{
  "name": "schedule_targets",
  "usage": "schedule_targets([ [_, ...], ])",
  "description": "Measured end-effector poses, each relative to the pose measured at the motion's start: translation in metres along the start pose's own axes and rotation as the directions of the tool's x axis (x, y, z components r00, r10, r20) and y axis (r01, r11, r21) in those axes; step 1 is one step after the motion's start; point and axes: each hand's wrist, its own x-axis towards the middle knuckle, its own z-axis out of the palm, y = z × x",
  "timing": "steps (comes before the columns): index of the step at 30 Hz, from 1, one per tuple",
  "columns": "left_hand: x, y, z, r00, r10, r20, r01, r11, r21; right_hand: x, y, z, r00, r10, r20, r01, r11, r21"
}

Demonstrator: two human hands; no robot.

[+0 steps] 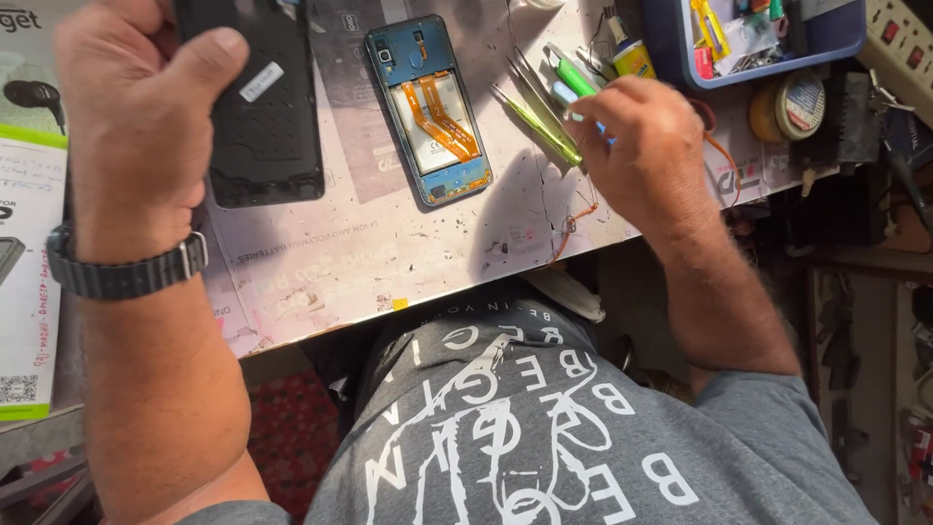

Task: The person uses a green plastic spudger to pry and adjust internal components of a disassembled smartphone. They then apply adhesive from a yellow tube along the inner edge of the phone's back cover.

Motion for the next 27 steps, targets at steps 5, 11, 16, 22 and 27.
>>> schedule_targets([
  [5, -0.011, 0.01, -0.001, 0.997, -0.062, -0.037, 0.064, 0.995, 0.077, -0.005, -0.011, 0.028, 0.998, -0.06, -0.014, 0.059, 0.996, -0.062],
  [11, -0.027, 0.0, 0.006, 0.994, -0.072, 0.085, 0.056, 0.981, 0.184, 0.001, 0.005, 0.028, 1.0, 0.026, 0.016, -0.025, 0.997, -0.07],
  [16, -0.041, -0.021, 0.013, 0.981, -0.168, 0.094, 0.083, 0.811, 0.579, 0.007, 0.01, 0.044, 0.996, -0.044, -0.073, 0.03, 0.984, -0.178],
  [22, -0.043, -0.038, 0.01, 0.962, -0.164, 0.217, 0.101, 0.956, 0.276, 0.011, 0.014, 0.034, 0.992, -0.075, -0.106, 0.066, 0.995, -0.079],
  [27, -0.04, -0.047, 0.003, 0.965, -0.142, 0.219, 0.009, 0.858, 0.514, 0.004, -0.012, 0.028, 0.984, 0.034, 0.172, -0.119, 0.853, 0.508],
])
